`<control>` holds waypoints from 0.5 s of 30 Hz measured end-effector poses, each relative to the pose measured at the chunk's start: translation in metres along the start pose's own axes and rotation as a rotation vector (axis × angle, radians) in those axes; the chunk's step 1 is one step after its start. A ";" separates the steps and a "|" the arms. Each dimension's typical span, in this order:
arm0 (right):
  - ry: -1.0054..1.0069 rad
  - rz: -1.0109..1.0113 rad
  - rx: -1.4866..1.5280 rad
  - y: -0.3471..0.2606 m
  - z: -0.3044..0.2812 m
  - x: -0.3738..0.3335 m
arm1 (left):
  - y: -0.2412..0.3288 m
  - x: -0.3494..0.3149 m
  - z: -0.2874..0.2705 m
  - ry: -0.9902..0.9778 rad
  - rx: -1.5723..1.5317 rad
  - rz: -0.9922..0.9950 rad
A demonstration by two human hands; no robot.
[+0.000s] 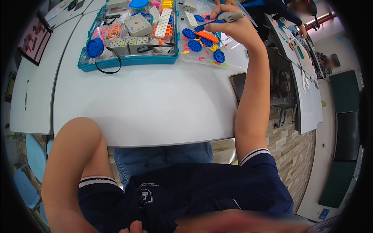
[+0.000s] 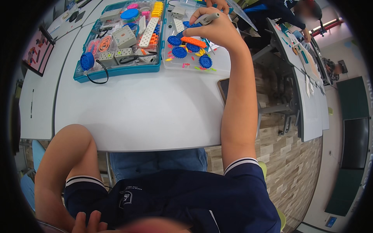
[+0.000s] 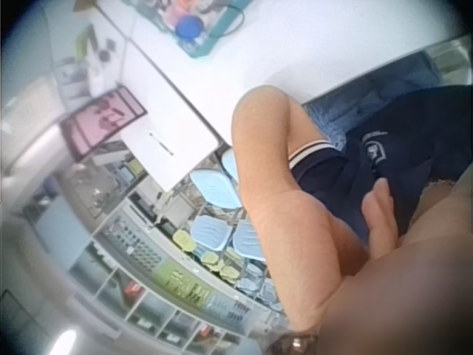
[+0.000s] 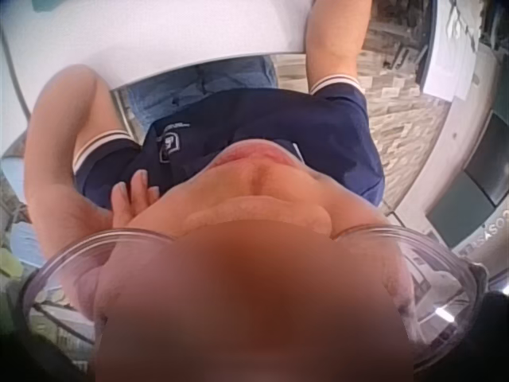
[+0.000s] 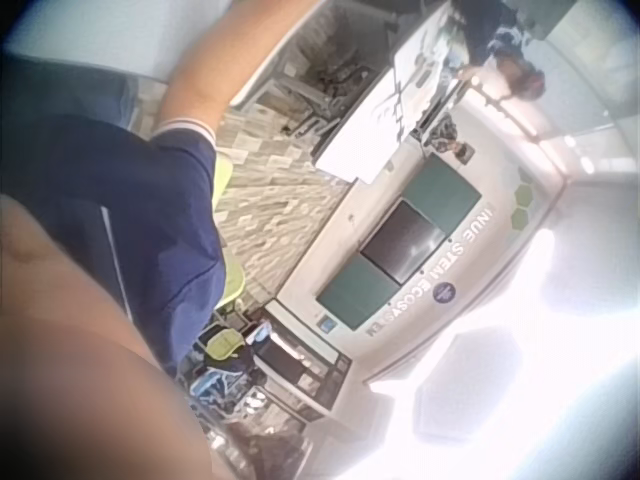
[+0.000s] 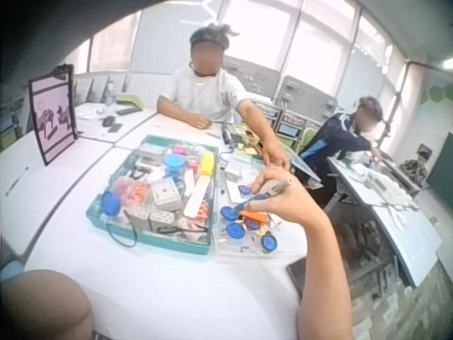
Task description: The person assembles a small electronic device using components from a kit. They connect wires to a circuit board and attach a battery pack, then place the assembled unit into a plastic case on the table.
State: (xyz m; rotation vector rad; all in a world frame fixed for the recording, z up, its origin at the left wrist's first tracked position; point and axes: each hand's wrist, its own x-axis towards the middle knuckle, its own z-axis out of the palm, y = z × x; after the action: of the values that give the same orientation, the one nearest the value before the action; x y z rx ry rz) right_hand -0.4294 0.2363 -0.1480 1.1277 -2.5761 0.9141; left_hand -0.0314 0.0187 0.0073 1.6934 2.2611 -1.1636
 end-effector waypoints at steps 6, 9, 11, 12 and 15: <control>-0.017 -0.017 -0.066 0.008 0.001 -0.006 | 0.008 -0.005 0.013 0.002 -0.016 -0.029; -0.024 -0.036 -0.187 0.010 0.003 -0.006 | 0.010 -0.005 0.013 0.002 -0.025 -0.044; -0.042 0.003 -0.200 0.012 0.005 -0.005 | 0.008 -0.007 0.014 0.003 -0.030 -0.054; -0.037 0.005 -0.178 0.013 0.006 -0.005 | 0.008 -0.007 0.014 0.003 -0.032 -0.059; -0.035 0.034 -0.118 0.015 0.007 -0.005 | 0.011 -0.004 0.007 0.004 -0.040 -0.074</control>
State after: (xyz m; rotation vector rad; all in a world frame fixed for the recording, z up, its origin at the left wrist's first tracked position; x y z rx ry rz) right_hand -0.4357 0.2430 -0.1624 1.0803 -2.6462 0.7451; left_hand -0.0225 0.0120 -0.0016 1.6124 2.3517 -1.1220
